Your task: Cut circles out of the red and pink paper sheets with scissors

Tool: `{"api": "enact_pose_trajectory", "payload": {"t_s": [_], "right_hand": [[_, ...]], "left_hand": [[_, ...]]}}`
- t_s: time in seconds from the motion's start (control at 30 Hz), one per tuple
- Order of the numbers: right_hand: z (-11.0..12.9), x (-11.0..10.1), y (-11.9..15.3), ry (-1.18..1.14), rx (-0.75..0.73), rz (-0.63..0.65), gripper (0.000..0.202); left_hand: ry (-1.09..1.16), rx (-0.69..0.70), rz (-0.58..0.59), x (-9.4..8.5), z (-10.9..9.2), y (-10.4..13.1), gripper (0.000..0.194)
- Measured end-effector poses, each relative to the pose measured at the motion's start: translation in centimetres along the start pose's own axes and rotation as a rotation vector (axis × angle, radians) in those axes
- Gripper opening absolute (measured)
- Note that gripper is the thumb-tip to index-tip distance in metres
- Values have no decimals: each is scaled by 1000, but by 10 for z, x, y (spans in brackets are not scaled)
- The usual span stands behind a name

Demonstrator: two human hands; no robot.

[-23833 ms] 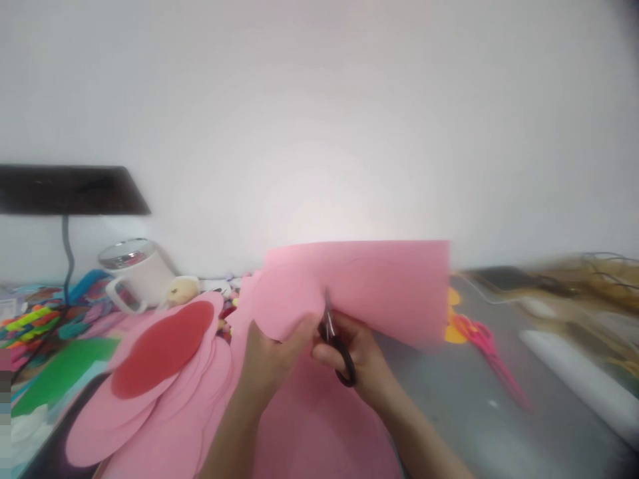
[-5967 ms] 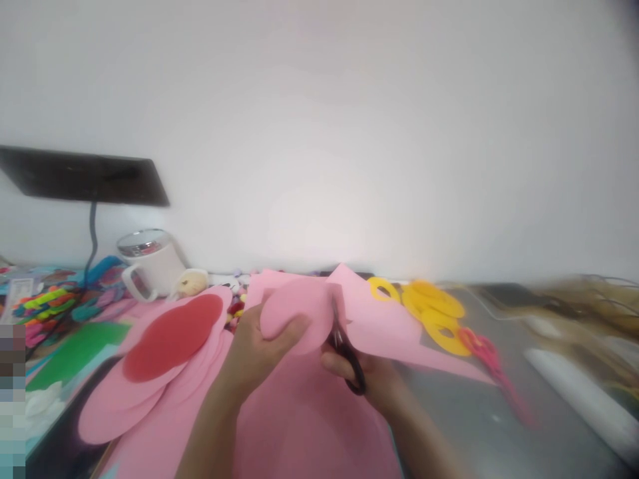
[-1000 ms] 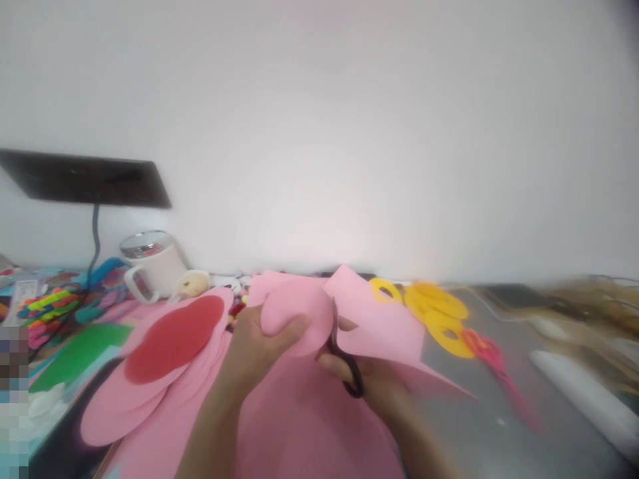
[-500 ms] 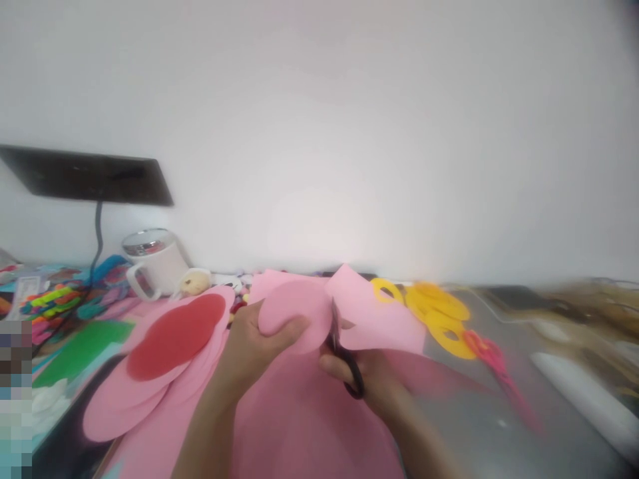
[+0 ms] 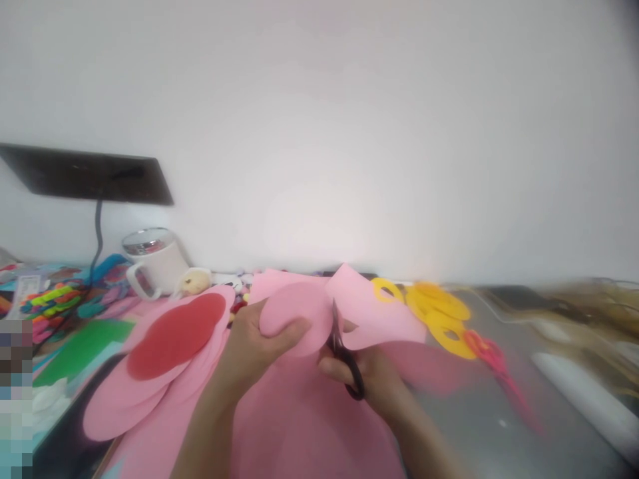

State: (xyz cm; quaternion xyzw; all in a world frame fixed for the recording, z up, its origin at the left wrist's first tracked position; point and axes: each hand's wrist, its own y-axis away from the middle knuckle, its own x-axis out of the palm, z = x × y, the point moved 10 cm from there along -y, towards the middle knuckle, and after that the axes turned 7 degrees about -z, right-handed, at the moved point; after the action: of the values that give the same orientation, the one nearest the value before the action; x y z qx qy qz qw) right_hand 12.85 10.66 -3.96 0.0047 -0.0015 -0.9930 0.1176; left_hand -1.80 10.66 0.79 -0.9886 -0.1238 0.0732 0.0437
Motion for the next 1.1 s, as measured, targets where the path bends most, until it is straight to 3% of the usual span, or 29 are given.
{"api": "enact_pose_trajectory", "payload": {"t_s": [0.53, 0.83, 1.1], "right_hand": [[1, 0, 1, 10, -28, -16, 44], [5, 1, 0, 34, -52, -16, 25], [5, 2, 0, 28, -36, -36, 17]], "left_hand": [[21, -4, 1, 0, 4, -2, 16], [-27, -26, -5, -4, 8, -4, 22], [-54, -15, -13, -4, 7, -5, 40]]}}
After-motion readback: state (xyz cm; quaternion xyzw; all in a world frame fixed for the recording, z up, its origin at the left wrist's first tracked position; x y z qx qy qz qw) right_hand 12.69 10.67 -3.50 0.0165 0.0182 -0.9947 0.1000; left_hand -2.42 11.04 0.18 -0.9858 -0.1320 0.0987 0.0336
